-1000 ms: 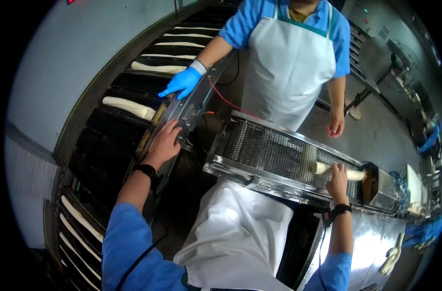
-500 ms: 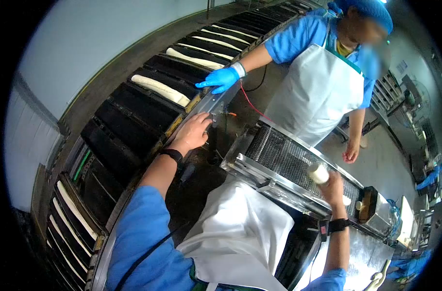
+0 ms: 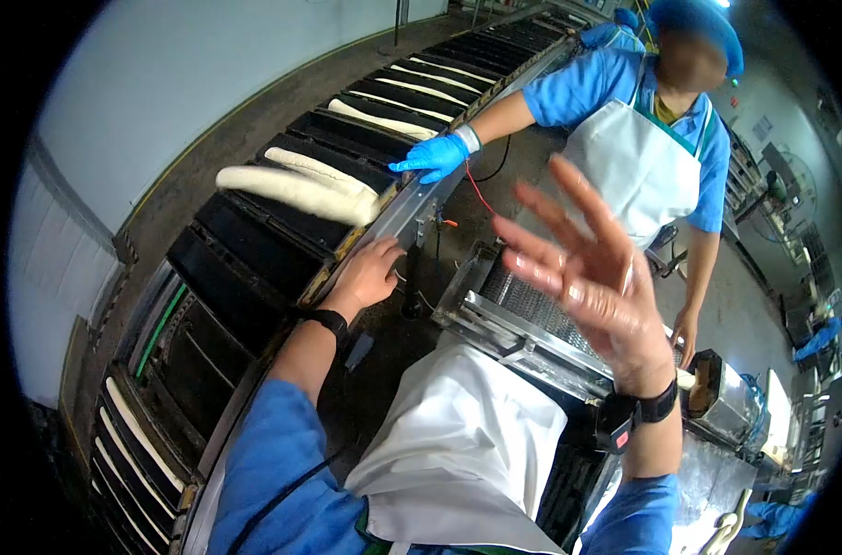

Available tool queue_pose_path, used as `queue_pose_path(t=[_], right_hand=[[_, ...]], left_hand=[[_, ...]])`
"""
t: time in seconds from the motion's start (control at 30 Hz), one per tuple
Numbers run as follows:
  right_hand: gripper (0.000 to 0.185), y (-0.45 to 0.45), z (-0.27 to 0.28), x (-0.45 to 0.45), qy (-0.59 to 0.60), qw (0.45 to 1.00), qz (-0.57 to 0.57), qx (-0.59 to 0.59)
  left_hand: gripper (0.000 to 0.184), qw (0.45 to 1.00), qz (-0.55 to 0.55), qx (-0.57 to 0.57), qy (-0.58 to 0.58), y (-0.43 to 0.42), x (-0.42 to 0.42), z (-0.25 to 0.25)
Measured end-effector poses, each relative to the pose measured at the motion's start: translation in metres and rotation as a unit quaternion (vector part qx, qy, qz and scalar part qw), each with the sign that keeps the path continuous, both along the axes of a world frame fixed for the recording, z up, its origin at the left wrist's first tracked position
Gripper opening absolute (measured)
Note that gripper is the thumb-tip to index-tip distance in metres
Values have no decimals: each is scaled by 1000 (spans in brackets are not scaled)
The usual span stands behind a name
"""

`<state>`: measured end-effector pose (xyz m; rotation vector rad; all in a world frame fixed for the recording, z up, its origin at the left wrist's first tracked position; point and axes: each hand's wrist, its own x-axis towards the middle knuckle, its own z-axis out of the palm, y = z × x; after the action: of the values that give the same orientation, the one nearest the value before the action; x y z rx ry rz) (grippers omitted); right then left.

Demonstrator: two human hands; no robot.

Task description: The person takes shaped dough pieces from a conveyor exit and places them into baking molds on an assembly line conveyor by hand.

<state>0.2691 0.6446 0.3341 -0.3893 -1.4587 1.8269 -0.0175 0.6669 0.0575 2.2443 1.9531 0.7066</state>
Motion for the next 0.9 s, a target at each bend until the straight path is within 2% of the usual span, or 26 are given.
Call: queue_pose_path(t=[0.07,0.13,0.2,0.23,0.27,0.3,0.33,0.37,0.4,0.47,0.5,0.53,0.57,0.6,0.63,0.67,0.7,0.77,0.8,0.83,0.9], right_hand=[[102,-4,-19,12,-16,1000,9,-19],[84,-5,-46,42,-30,997,52,-40],[77,-12,-75,74,-73,996,-3,-55],[74,-15,-90,95,-111,991,-45,-54],[71,-19,-107,117,-147,984,-87,-55],[69,-26,-124,142,-176,973,-135,-66],[67,-29,-138,164,-207,959,-178,-73],[65,-35,-149,186,-242,939,-230,-80],[61,-38,-158,206,-280,915,-273,-96],[60,-41,-188,251,-343,853,-364,-149],[61,-40,-211,279,-413,813,-400,-94],[62,-39,-234,308,-478,765,-431,-36],[63,-37,-252,335,-572,687,-446,41],[65,-40,-267,357,-655,595,-450,116],[66,-41,-269,363,-671,565,-467,115],[69,-40,-267,374,-681,577,-449,43],[70,-38,-277,384,-687,559,-462,37],[72,-34,-303,408,-691,540,-480,32],[73,-32,-314,419,-722,504,-471,51],[75,-33,-315,425,-753,467,-459,68],[76,-33,-310,426,-770,444,-457,39]], left_hand=[[41,1000,-3,3,5,-7,-2,1],[43,999,33,-2,-32,-18,-2,6],[45,992,37,-63,-99,-38,-8,26],[45,988,56,-33,-137,-59,-4,57],[44,984,90,33,-151,-79,-14,63],[47,986,127,98,-45,-104,-22,82],[52,978,158,133,-36,-124,-42,84],[61,956,230,178,44,-152,-54,80],[74,943,310,122,13,-181,-78,59],[93,890,399,66,-210,-223,-107,-2],[93,892,398,65,-206,-227,-96,8],[101,859,440,-34,-260,-236,-75,26],[109,812,475,-129,-313,-237,-62,34],[109,812,476,-130,-313,-239,-64,22],[113,858,451,-87,-232,-236,-68,3],[116,893,422,-45,-148,-240,-73,-13],[114,864,477,-71,-143,-229,-59,-1],[112,861,482,-85,-139,-220,-45,27],[110,858,485,-102,-132,-216,-41,32],[110,859,483,-104,-133,-217,-44,22],[104,852,511,-73,-85,-221,-48,0]])
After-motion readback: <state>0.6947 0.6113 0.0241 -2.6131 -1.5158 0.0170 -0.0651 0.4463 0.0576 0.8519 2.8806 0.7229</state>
